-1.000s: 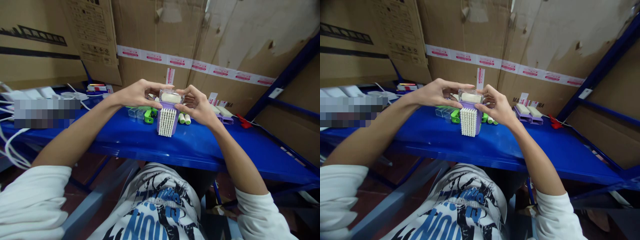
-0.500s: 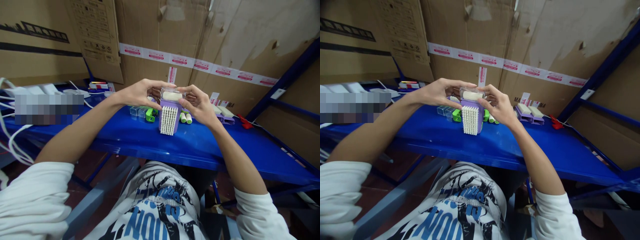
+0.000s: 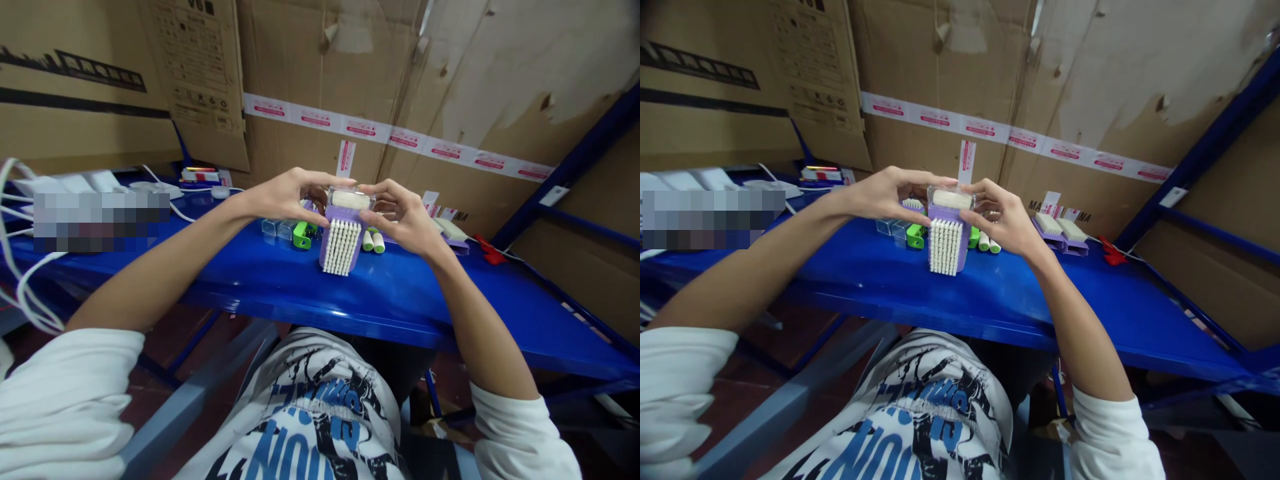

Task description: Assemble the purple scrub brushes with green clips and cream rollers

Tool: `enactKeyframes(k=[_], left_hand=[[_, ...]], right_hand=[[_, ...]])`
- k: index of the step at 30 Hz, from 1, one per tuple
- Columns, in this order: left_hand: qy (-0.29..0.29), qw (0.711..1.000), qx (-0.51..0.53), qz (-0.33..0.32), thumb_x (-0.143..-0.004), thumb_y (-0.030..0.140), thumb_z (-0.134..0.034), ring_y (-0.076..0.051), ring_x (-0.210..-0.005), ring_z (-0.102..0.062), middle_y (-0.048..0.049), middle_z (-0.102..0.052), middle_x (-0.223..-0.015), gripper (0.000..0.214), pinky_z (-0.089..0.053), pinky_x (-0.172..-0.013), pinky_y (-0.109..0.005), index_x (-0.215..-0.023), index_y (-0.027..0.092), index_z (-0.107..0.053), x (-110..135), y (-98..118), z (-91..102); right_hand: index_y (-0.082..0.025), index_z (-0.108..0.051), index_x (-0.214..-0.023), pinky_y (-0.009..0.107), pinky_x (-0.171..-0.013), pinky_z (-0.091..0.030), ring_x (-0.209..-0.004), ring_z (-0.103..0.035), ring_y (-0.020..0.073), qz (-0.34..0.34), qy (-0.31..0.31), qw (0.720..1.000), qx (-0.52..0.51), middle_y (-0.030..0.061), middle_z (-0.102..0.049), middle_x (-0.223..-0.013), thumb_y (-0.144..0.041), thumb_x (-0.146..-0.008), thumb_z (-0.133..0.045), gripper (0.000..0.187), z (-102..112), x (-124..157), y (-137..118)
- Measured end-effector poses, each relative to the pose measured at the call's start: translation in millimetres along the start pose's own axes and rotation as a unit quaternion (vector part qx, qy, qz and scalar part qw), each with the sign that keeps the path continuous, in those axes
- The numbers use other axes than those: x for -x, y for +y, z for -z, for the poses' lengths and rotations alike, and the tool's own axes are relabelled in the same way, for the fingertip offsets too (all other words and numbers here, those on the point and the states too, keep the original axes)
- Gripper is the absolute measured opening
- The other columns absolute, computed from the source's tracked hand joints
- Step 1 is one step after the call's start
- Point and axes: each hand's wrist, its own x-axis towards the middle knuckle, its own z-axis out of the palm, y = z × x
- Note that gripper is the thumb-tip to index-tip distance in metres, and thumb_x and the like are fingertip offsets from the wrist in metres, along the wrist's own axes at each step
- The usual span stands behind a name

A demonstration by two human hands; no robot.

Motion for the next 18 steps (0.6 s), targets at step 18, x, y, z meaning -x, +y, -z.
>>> enactKeyframes(k=[18], left_hand=[[0.073, 0.966, 0.222, 0.110, -0.094, 0.058, -0.095, -0.035, -0.136, -0.076, -0.0200, -0.076, -0.148, 0.091, -0.069, -0.111, -0.050, -0.170, 0.031, -0.053, -4, -36, -23.7]], right_hand=[[-0.036, -0.052, -0.130, 0.048, -0.091, -0.076, -0.115, -0.082, 0.0267, -0.020, 0.233, 0.962, -0.142, 0.0047, -0.078, -0.136, -0.054, -0.089, -0.091, 0.059, 17, -10, 29]])
